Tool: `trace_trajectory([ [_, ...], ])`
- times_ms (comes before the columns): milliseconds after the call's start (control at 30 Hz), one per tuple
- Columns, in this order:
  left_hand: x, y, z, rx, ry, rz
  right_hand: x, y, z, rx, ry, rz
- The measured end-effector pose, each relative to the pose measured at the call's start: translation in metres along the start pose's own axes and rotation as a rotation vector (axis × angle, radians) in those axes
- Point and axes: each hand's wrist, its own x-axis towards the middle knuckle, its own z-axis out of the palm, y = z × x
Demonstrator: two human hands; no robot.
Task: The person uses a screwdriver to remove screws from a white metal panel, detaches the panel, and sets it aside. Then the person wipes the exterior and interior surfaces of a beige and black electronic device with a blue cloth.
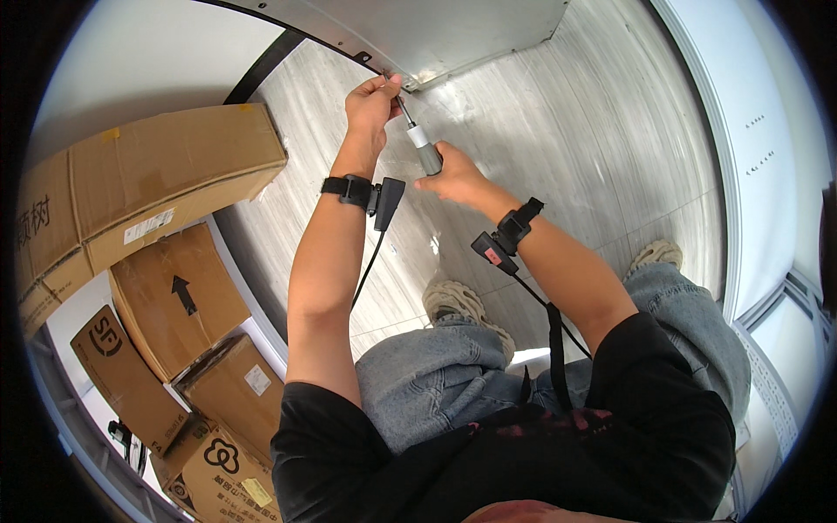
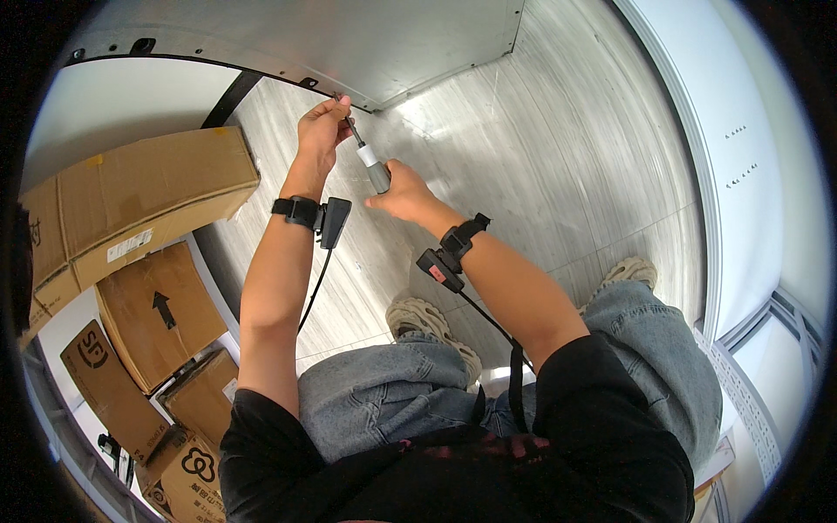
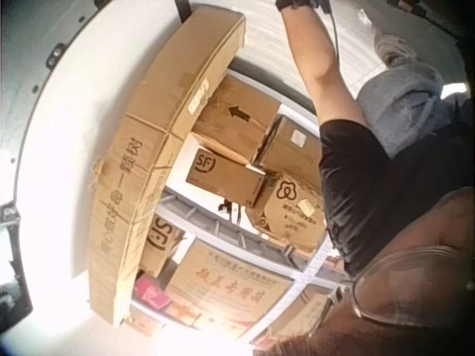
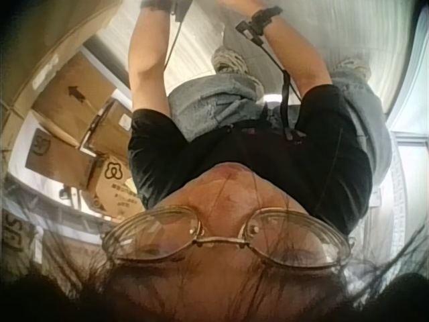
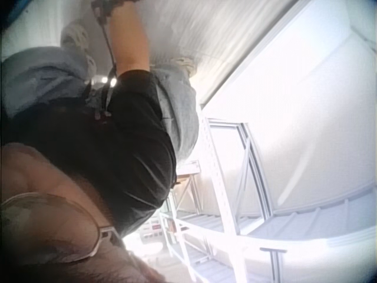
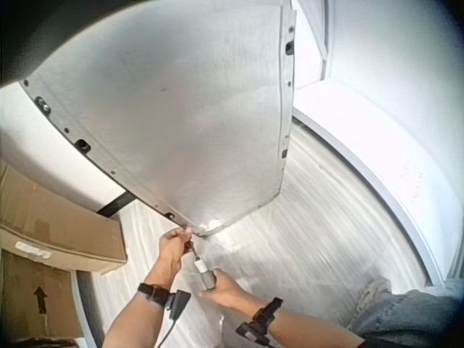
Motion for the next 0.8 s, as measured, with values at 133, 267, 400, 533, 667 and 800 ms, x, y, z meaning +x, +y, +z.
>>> trace_trajectory([
  [133, 0.001, -0.001, 0.0, -0.071, -0.053, -0.015, -0.01, 0.002, -0.008, 0.423, -0.151, 0.051],
  [267, 0.001, -0.003, 0.001, -0.148, -0.076, -0.001, -0.01, 0.008, -0.016, 0.569, -0.278, 0.019],
  [400, -0.005, 0.003, 0.007, -0.094, -0.025, -0.007, -0.009, 0.009, -0.013, 0.294, -0.138, -0.04],
  [533, 0.0, 0.002, 0.008, -0.039, -0.003, -0.035, -0.014, -0.001, -0.013, 0.146, -0.118, 0.008],
  [667, 0.002, -0.001, 0.007, -0.107, -0.036, -0.033, -0.016, 0.006, -0.017, 0.5, -0.183, 0.066],
  [800, -0.001, 0.003, 0.01, -0.148, -0.058, -0.033, -0.012, 0.012, -0.024, 0.595, -0.282, 0.077],
])
